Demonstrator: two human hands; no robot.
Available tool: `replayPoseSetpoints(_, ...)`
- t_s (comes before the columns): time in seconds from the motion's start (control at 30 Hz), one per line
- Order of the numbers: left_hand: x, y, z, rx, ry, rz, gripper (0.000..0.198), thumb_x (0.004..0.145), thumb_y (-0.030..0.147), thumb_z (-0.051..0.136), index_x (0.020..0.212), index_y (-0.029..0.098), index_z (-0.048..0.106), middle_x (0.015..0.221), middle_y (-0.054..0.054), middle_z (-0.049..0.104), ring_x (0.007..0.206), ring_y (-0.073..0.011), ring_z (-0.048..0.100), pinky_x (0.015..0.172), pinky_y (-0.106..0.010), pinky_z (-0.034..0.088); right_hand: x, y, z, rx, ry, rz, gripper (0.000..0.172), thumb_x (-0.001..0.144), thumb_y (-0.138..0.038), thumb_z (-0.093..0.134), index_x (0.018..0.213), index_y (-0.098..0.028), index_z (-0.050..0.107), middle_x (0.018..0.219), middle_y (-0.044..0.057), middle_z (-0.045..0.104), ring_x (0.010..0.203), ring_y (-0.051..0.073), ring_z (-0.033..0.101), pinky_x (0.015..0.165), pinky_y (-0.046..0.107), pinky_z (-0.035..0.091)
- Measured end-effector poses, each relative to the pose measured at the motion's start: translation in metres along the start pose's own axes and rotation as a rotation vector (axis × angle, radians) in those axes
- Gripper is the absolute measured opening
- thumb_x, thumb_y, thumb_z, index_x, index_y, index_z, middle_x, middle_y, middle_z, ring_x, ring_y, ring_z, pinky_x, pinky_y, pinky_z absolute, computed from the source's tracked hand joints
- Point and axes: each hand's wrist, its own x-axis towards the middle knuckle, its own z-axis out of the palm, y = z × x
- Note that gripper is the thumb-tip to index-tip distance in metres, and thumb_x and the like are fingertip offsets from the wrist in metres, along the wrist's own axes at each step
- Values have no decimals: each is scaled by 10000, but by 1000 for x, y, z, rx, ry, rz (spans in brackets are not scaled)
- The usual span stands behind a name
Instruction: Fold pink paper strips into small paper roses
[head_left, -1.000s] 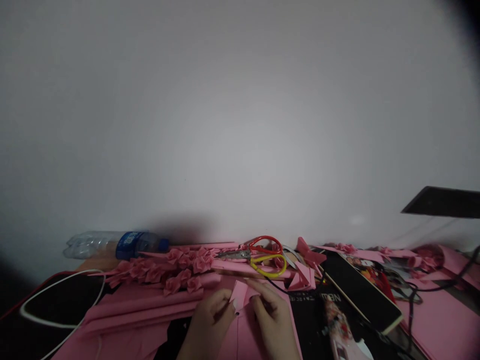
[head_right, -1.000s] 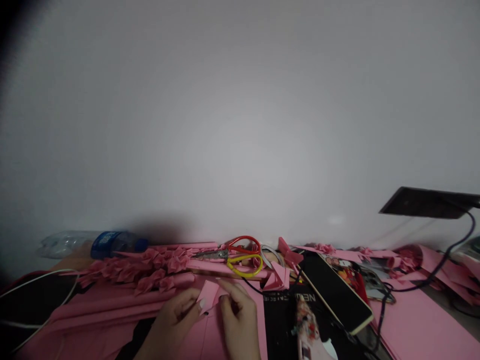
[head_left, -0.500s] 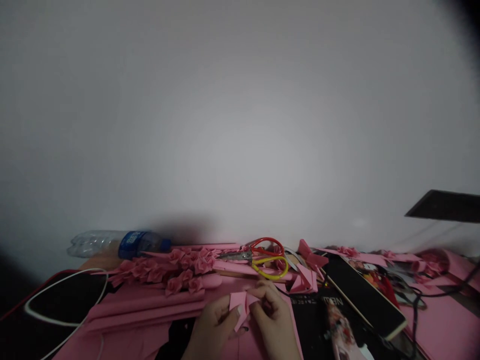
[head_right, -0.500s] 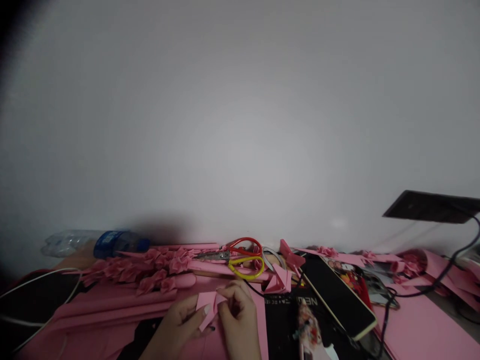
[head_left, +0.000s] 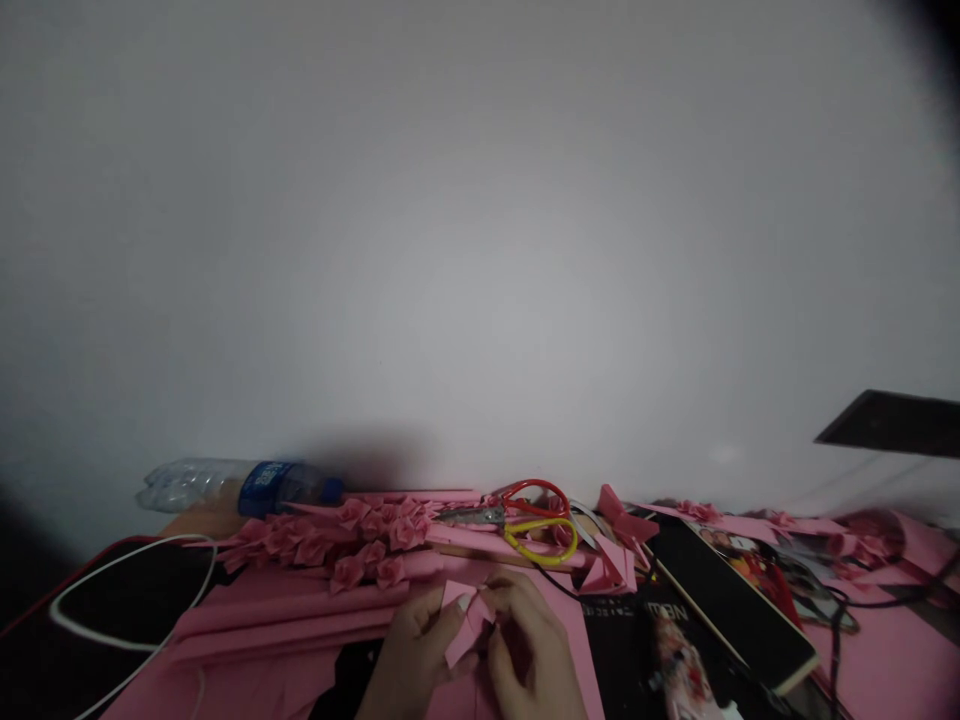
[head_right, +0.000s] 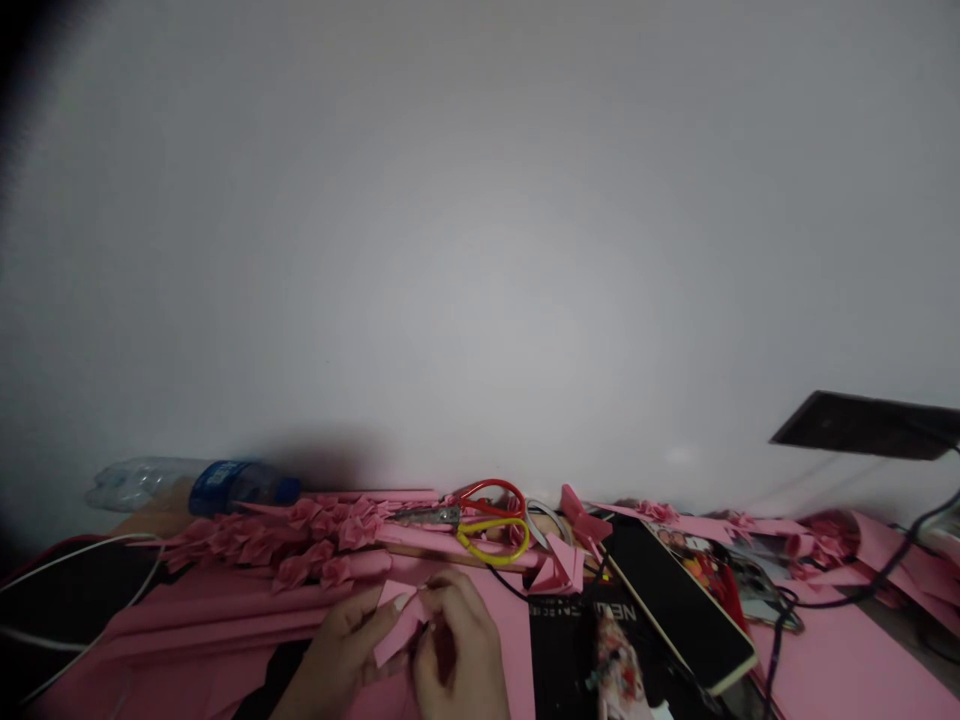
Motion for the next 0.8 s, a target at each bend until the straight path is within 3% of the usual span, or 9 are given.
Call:
replayPoseSetpoints(0.13,1,1,0,-61,43,-17,368,490,452,766,672,170,614,662,6,599,687,-164,577,670,-306,496,-7,7,0,-133,-1,-72,516,612,23,465,1074,-182,569,1146,88,594,1087,215,539,929,305,435)
replayPoseSetpoints(0.27,2,-1,3,-24,112,-3,381,502,489,746,645,168,597,588,19,558,628,-157,562,597,-284,486,-9,9,-1,-209,-37,-81,524,626,7,471,1104,-179,579,1157,90,609,1089,218,553,927,326,456)
replayPoseSetpoints(0.37,3,-1,4,8,84,20,387,486,483,754,602,154,588,562,18,552,587,-138,542,562,-251,463,-7,7,-2,-237,-76,-83,520,634,-1,475,1109,-172,597,1162,95,614,1085,223,562,926,340,466)
replayPoseSetpoints(0.6,-3,7,7,47,92,-1,366,498,457,732,675,168,592,655,-12,618,660,-173,581,588,-263,462,-6,6,-2,-185,-89,-112,564,648,8,462,1163,-179,593,1169,95,616,1093,219,559,926,348,467)
replayPoseSetpoints(0.7,-5,8,7,59,99,10,368,500,452,726,701,177,587,707,-17,625,728,-198,596,644,-296,474,-8,7,-2,-112,-70,-61,532,682,-4,469,1158,-204,599,1183,91,608,1103,225,551,935,365,453)
replayPoseSetpoints(0.8,-5,7,5,39,70,13,403,501,457,734,759,174,604,737,-22,637,762,-207,610,729,-342,476,-7,6,-2,27,-2,104,397,765,-73,474,1115,-198,612,1146,98,625,1055,224,577,905,356,465)
